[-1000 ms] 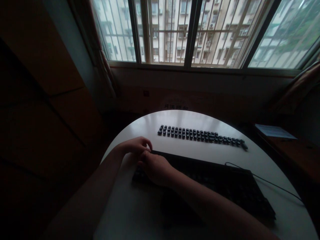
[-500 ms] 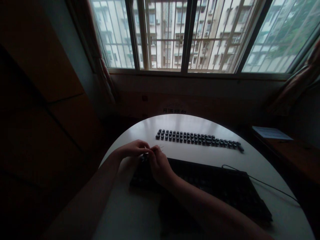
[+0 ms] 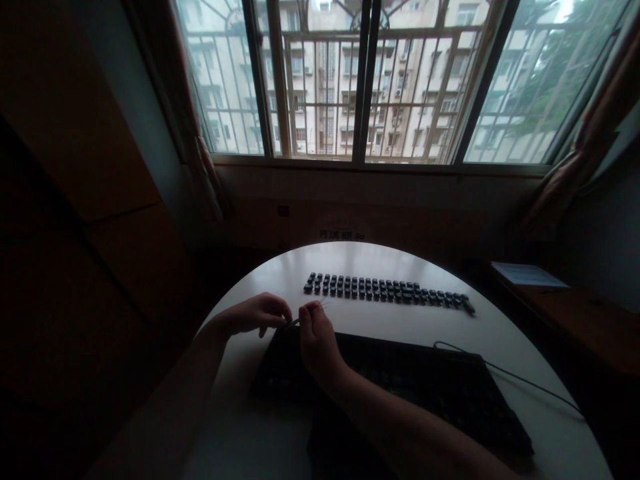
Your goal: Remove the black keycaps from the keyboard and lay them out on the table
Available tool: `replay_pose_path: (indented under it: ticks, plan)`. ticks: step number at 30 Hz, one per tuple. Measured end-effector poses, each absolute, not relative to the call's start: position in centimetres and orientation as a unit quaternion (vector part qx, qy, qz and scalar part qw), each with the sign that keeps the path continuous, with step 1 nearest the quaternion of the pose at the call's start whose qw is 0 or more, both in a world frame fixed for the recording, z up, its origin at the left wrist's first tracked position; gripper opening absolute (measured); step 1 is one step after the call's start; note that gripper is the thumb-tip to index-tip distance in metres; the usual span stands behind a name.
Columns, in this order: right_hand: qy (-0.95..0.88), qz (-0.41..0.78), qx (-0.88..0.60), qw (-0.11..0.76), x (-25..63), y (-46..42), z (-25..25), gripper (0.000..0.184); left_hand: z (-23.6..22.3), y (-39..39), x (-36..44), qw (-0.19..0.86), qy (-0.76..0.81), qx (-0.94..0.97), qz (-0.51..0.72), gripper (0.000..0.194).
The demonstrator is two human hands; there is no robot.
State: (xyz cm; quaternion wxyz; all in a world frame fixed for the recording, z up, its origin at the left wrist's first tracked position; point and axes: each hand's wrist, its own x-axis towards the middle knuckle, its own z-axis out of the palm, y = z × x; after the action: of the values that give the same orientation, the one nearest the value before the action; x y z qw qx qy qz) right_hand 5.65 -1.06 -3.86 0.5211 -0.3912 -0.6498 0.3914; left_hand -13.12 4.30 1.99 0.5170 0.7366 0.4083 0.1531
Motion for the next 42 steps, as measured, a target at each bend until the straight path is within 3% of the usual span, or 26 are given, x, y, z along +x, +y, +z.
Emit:
replay_pose_path:
  ticks: [11, 17, 19, 26, 42]
  plan:
    - [-0.628, 0.351, -0.411, 0.560, 5.4, -1.5, -3.4, 0.025, 1.7, 4.9, -15.3, 0.529, 0.400, 0.716, 0.218, 0.031]
    - [-0.653, 0.353, -0.389, 0.546, 5.2, -1.7, -3.4, 0.024, -0.3, 6.7, -14.6, 0.407, 0.475, 0.693, 0.359, 0.031]
    - [-0.672, 0.347, -0.381, 0.531, 5.1, -1.9, -3.3, 0.023, -1.1, 7.7, -13.3, 0.330, 0.503, 0.719, 0.349, 0.025]
    - [-0.689, 0.348, -0.362, 0.523, 4.9, -2.4, -2.9, 0.020, -1.7, 10.7, -10.1, 0.251, 0.496, 0.765, 0.324, 0.013]
    - [-0.715, 0.335, -0.337, 0.514, 5.3, -3.1, -2.2, 0.013, -3.1, 9.7, -10.9, 0.142, 0.497, 0.813, 0.270, 0.017]
